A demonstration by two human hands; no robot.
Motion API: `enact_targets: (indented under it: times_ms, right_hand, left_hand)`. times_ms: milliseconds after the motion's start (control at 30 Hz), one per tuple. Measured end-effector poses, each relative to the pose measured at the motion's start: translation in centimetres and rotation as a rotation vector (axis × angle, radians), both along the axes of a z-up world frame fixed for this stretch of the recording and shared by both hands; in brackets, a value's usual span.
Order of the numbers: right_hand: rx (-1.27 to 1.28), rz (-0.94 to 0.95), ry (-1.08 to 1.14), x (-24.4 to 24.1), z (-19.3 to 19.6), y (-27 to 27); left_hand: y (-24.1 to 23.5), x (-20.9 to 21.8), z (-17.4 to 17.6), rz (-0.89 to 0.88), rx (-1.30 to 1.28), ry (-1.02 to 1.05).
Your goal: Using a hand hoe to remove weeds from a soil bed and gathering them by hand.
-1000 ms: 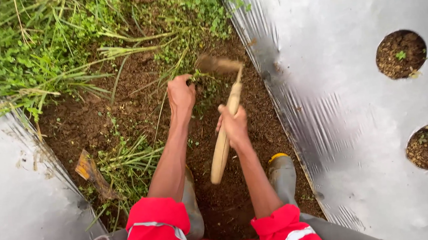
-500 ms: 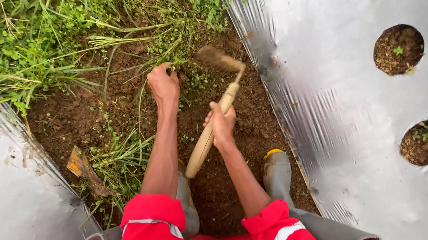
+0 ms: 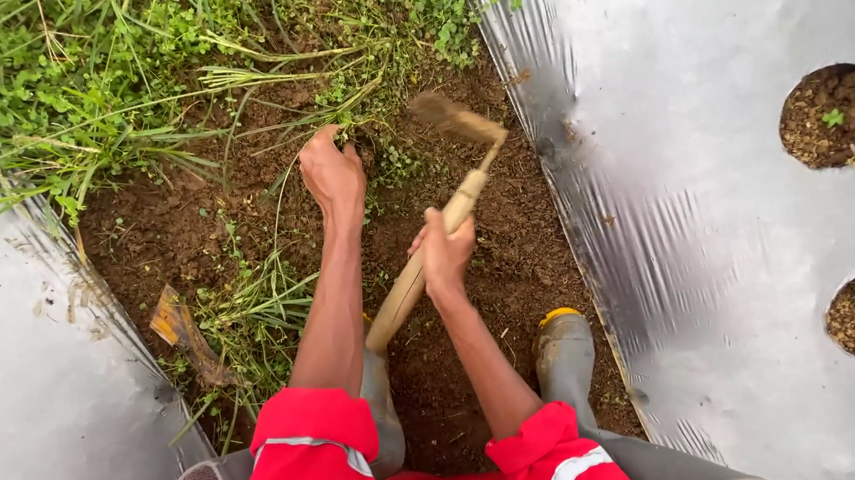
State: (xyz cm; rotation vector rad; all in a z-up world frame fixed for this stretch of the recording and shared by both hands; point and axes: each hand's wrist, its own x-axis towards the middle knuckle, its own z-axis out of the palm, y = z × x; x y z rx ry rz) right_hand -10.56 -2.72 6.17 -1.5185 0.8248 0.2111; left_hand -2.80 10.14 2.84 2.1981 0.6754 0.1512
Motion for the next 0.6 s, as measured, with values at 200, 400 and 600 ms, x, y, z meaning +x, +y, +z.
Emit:
enact_targets:
  times_ms: [200, 400, 600]
  right_hand:
    - [0.002, 0.151, 0.172, -2.4, -0.9, 1.3]
    - [0.064, 0.073, 0.139, -0.7, -0.3, 0.4]
    - [0.05, 0.04, 0.087, 3.2, -2.1, -3.1]
  left_hand:
    - [0.3, 1.3, -1.3, 0.022, 0.042, 0.13]
    - [0.6, 3.6, -3.6, -0.169, 0.123, 0.468]
    - [-1.8, 4.4, 5.6, -0.17, 0.109, 0.076]
